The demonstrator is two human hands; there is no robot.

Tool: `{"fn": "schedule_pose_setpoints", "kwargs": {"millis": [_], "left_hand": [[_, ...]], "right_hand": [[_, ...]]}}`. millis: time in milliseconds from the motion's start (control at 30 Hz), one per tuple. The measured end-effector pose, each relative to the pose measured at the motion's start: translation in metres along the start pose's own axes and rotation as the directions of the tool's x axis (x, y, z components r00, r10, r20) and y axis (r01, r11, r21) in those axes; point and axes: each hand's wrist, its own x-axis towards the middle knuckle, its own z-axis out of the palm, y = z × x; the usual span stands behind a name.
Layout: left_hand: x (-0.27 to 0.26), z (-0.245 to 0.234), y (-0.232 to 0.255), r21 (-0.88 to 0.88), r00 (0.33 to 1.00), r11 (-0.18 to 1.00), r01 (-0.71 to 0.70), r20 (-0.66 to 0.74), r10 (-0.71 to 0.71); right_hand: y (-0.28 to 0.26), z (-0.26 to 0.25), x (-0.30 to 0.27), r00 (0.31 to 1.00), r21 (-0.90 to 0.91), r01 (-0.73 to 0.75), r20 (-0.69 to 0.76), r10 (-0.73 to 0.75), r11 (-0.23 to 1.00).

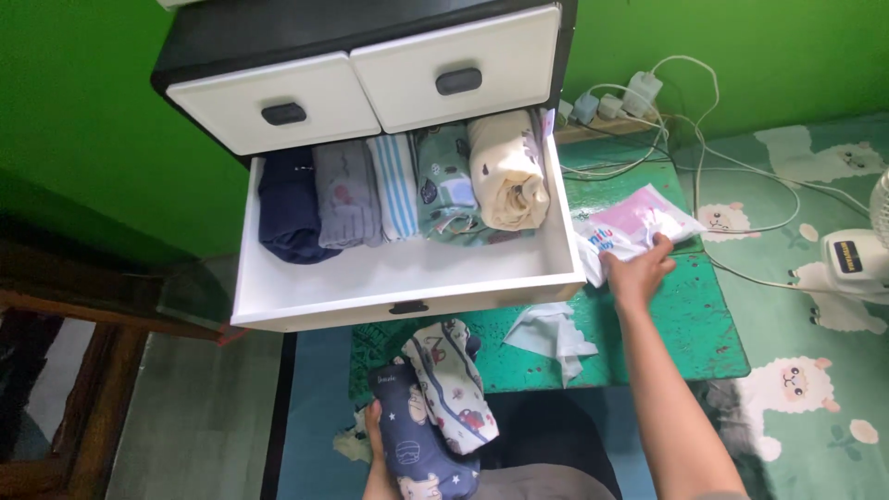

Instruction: Organize and fold baby clothes and store them in a drawer.

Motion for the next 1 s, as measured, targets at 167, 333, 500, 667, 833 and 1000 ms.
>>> {"fn": "schedule_pose_setpoints", "kwargs": {"millis": [167,333,500,667,833,1000], "left_hand": [[0.000,0.026,-0.001,0.082,0.985,0.982,-0.168,0.042,0.165],[-0.005,0.045,0.000,-0.169,0.964,0.984,0.059,0.264,-0.013],[0.000,0.024,-0.004,-0.137,0.980,0.990,0.042,0.199,-0.014],[-0.005,0.016,0.000,-0.056,0.992,0.998,-0.022,0.124,0.029],[-0.027,0.049,0.015,-0.223,0.995,0.971,0.091,0.053,-0.081],[-0.040,0.060,0.020,-0.363,0.947,0.914,0.182,0.314,-0.064]], "right_hand": [[-0.002,0.029,0.027,0.996,0.133,0.064,-0.065,-0.056,0.989],[-0.039,0.036,0.036,0.957,0.290,0.265,-0.193,-0.215,0.920],[-0.039,0.034,0.020,0.956,0.184,0.276,0.043,-0.289,0.943],[-0.010,-0.033,-0.091,0.775,-0.014,0.540,0.399,-0.490,0.842],[-0.045,-0.085,-0.172,0.457,0.035,0.861,0.383,-0.803,0.507],[0.024,-0.075,-0.159,0.559,-0.171,0.825,0.395,-0.730,0.539]]}}
